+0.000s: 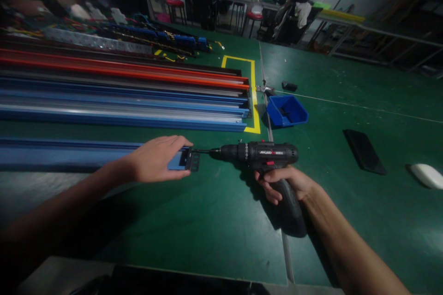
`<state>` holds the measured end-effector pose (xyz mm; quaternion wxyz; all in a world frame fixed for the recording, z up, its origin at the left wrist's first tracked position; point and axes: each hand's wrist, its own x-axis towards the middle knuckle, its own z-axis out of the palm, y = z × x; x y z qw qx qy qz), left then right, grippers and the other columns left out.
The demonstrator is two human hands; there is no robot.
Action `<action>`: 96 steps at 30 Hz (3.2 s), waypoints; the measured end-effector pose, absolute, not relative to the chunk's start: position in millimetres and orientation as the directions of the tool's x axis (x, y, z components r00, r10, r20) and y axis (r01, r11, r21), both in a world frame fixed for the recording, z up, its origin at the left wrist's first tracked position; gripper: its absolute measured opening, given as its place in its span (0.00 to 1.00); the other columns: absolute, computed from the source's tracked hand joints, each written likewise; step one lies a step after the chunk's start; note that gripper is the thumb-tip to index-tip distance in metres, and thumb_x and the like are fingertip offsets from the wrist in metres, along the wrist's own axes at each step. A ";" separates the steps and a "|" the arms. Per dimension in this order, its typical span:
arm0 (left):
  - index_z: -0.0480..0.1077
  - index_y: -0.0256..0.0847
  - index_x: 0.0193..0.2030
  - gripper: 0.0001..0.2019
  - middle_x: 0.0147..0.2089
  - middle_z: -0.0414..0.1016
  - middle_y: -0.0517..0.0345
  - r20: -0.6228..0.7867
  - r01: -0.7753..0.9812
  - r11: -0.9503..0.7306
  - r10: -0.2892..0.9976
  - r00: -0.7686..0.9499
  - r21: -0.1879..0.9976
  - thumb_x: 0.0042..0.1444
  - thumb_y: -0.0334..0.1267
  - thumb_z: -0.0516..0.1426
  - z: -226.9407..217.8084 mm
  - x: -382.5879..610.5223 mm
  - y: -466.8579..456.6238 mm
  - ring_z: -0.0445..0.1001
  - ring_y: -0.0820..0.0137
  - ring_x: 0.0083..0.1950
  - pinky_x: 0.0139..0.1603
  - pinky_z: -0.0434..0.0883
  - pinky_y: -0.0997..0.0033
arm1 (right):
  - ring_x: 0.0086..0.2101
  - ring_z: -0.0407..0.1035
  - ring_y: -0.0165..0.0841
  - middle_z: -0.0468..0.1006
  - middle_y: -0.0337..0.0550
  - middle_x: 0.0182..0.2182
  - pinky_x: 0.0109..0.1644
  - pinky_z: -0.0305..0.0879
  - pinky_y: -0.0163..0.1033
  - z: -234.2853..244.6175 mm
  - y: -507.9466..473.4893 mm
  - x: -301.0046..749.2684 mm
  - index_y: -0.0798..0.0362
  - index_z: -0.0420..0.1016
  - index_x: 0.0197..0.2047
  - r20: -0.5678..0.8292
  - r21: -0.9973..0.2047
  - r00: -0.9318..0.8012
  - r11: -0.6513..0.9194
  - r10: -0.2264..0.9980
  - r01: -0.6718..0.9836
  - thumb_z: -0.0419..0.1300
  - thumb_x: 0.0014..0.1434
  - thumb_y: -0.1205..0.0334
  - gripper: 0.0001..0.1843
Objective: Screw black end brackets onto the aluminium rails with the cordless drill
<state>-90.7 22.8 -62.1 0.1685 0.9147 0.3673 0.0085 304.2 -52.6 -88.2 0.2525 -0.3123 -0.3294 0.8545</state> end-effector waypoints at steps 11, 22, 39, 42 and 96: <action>0.64 0.39 0.60 0.30 0.56 0.75 0.42 -0.108 0.669 -0.669 0.676 0.729 0.323 0.61 0.61 0.56 -61.2 -90.5 22.3 0.76 0.51 0.55 0.53 0.70 0.53 | 0.18 0.65 0.26 0.76 0.40 0.21 0.26 0.72 0.34 -88.3 -52.8 304.4 0.62 0.77 0.48 -0.352 -0.728 -0.676 -0.643 0.648 -0.237 0.61 0.63 0.68 0.11; 0.63 0.39 0.61 0.32 0.57 0.75 0.42 -0.113 0.673 -0.669 0.678 0.727 0.316 0.61 0.61 0.56 -62.1 -90.8 22.3 0.76 0.50 0.56 0.55 0.69 0.52 | 0.18 0.64 0.24 0.74 0.37 0.22 0.27 0.72 0.33 -89.7 -52.6 304.5 0.62 0.76 0.49 -0.345 -0.737 -0.688 -0.638 0.638 -0.223 0.61 0.64 0.66 0.11; 0.64 0.40 0.60 0.31 0.57 0.75 0.43 -0.099 0.670 -0.669 0.680 0.727 0.322 0.60 0.61 0.57 -60.6 -91.4 21.2 0.75 0.51 0.57 0.55 0.69 0.53 | 0.19 0.68 0.23 0.76 0.41 0.31 0.27 0.74 0.33 -94.4 -51.2 309.1 0.61 0.77 0.50 -0.366 -0.704 -0.685 -0.668 0.630 -0.239 0.64 0.63 0.66 0.12; 0.64 0.39 0.61 0.31 0.57 0.75 0.42 -0.095 0.665 -0.672 0.676 0.730 0.326 0.61 0.60 0.57 -60.4 -90.9 20.8 0.75 0.51 0.57 0.56 0.69 0.52 | 0.19 0.67 0.23 0.76 0.41 0.31 0.27 0.74 0.33 -93.3 -51.7 308.4 0.61 0.77 0.49 -0.377 -0.712 -0.673 -0.664 0.636 -0.229 0.65 0.62 0.65 0.13; 0.64 0.39 0.59 0.30 0.56 0.75 0.43 -0.102 0.672 -0.665 0.681 0.725 0.326 0.60 0.60 0.58 -60.0 -89.5 21.2 0.76 0.52 0.55 0.55 0.70 0.52 | 0.20 0.67 0.25 0.76 0.40 0.25 0.29 0.73 0.33 -91.5 -51.9 305.5 0.61 0.80 0.48 -0.352 -0.728 -0.675 -0.643 0.649 -0.238 0.63 0.61 0.66 0.12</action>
